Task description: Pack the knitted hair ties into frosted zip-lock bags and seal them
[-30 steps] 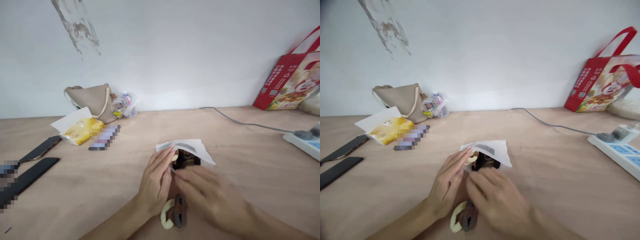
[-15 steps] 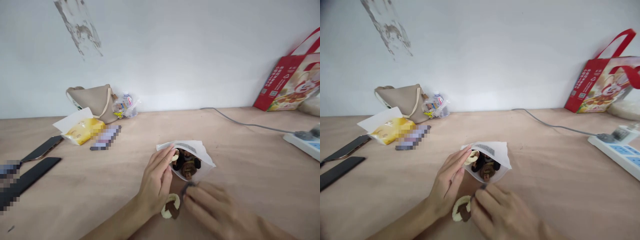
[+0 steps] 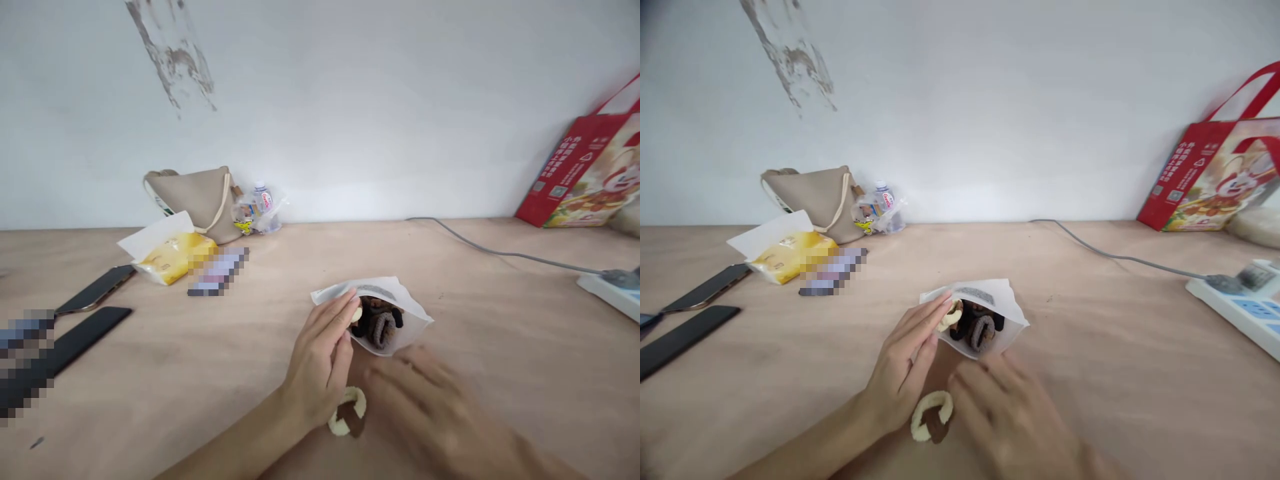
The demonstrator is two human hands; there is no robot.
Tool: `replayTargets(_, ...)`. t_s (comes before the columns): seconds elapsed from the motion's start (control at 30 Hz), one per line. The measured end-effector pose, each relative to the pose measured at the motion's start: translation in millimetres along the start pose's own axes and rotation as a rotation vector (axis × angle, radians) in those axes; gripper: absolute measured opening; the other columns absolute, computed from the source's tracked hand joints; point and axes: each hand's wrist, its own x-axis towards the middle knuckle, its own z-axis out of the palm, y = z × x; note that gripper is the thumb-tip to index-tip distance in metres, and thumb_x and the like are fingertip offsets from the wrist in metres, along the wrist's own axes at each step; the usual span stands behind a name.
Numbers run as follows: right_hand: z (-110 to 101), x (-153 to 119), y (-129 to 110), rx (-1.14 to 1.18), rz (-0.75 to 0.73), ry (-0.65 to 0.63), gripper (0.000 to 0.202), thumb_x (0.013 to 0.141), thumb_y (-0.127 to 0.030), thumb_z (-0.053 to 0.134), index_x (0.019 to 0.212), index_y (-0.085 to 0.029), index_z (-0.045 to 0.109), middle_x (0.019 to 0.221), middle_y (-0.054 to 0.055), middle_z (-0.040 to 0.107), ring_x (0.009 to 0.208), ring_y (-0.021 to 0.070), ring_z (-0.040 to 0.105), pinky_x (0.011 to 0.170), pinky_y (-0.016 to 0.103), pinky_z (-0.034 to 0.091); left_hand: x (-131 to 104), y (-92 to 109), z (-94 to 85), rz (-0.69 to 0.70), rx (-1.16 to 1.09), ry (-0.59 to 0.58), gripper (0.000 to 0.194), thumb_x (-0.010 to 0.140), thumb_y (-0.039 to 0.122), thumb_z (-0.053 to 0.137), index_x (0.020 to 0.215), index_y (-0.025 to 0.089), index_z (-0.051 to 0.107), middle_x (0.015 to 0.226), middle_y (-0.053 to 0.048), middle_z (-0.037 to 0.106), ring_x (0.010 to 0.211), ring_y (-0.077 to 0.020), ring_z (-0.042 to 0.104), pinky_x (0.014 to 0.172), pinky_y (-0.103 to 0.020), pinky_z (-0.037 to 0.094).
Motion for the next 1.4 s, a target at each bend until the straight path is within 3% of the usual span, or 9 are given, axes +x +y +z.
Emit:
replayTargets(0.23, 21, 4, -24, 0.081, -0.171, 0.054, 0.027, 0.091, -0.007, 0.041, 0.079, -0.015, 0.064, 0.070, 0.001, 0.065, 0.059, 0.0122, 0.055, 0.052, 0.024, 0.044, 1, -2, 0.1, -0.005, 0.010, 0.005, 0.044, 0.090, 0.009, 0.037, 0.131, 0.018, 0.051, 0.136, -0.009, 0.052, 0.126, -0.0220, 0.046, 0.104, -0.043, 0.042)
replayTargets(0.37, 7, 5, 4, -0.008, -0.103, 0.028, 0.036, 0.094, -0.008, 0.031, 0.084, -0.014, 0.065, 0.078, 0.006, 0.068, 0.063, 0.0140, 0.058, 0.058, 0.025, 0.048, 1, -1, 1.1, -0.007, 0.016, 0.013, 0.042, 0.091, 0.011, 0.039, 0.130, 0.021, 0.052, 0.134, -0.007, 0.055, 0.124, -0.0215, 0.048, 0.102, -0.042, 0.044)
replayTargets(0.5, 9, 9, 35, -0.179, 0.028, -0.027, 0.031, 0.092, -0.007, 0.034, 0.107, -0.007, 0.061, 0.099, 0.014, 0.069, 0.089, 0.0221, 0.064, 0.073, 0.033, 0.054, 1, -2, 2.1, -0.012, 0.042, 0.027, 0.043, 0.090, 0.010, 0.041, 0.130, 0.023, 0.052, 0.133, -0.006, 0.056, 0.122, -0.0208, 0.051, 0.100, -0.041, 0.046)
replayTargets(0.63, 11, 1, 44, -0.172, -0.003, -0.032, 0.034, 0.091, -0.005, 0.035, 0.118, -0.006, 0.056, 0.115, 0.015, 0.065, 0.111, 0.0242, 0.057, 0.086, 0.035, 0.053, 3, -4, 0.9, 0.019, 0.079, 0.032, 0.048, 0.086, 0.008, 0.046, 0.131, 0.024, 0.051, 0.131, -0.006, 0.058, 0.119, -0.0212, 0.054, 0.099, -0.040, 0.047)
replayTargets(0.77, 0, -19, 49, -0.105, -0.051, -0.016, 0.031, 0.091, -0.006, 0.038, 0.116, -0.009, 0.057, 0.121, 0.015, 0.061, 0.120, 0.0256, 0.050, 0.093, 0.039, 0.049, 5, -6, 0.6, 0.033, 0.101, 0.050, 0.051, 0.081, 0.008, 0.051, 0.130, 0.024, 0.052, 0.128, -0.006, 0.060, 0.117, -0.0217, 0.056, 0.097, -0.039, 0.049)
replayTargets(0.93, -5, -36, 68, -0.338, 0.062, 0.026, 0.028, 0.088, -0.004, 0.045, 0.106, -0.017, 0.062, 0.129, 0.014, 0.056, 0.118, 0.0304, 0.049, 0.087, 0.048, 0.047, 7, -6, -0.7, -0.037, 0.106, 0.067, 0.047, 0.081, 0.009, 0.050, 0.125, 0.022, 0.058, 0.125, -0.006, 0.062, 0.113, -0.0203, 0.059, 0.098, -0.037, 0.049)
replayTargets(1.17, -44, -8, 86, -0.067, 0.180, 0.008, 0.015, 0.093, -0.019, 0.048, 0.098, -0.023, 0.062, 0.098, 0.004, 0.069, 0.098, 0.0212, 0.062, 0.085, 0.039, 0.046, 44, 9, -50.9, -0.217, 0.001, -0.165, 0.033, 0.082, 0.025, 0.058, 0.114, 0.025, 0.066, 0.121, -0.004, 0.064, 0.113, -0.0246, 0.060, 0.090, -0.037, 0.053)
replayTargets(1.27, -63, -1, 86, 0.156, 0.393, 0.038, 0.014, 0.093, -0.029, 0.048, 0.093, -0.025, 0.062, 0.089, 0.003, 0.069, 0.081, 0.0184, 0.064, 0.067, 0.030, 0.052, 56, 14, -73.5, -0.276, -0.005, -0.277, 0.028, 0.084, 0.036, 0.059, 0.109, 0.030, 0.069, 0.119, -0.004, 0.066, 0.105, -0.0262, 0.064, 0.075, -0.032, 0.058)
replayTargets(1.4, -64, -5, 83, 0.372, 0.663, 0.063, 0.018, 0.091, -0.036, 0.050, 0.094, -0.025, 0.064, 0.089, 0.004, 0.069, 0.081, 0.0202, 0.065, 0.058, 0.028, 0.053, 55, 14, -77.4, -0.283, -0.048, -0.347, 0.023, 0.075, 0.034, 0.070, 0.098, 0.030, 0.073, 0.102, -0.002, 0.073, 0.085, -0.0222, 0.069, 0.066, -0.028, 0.057)
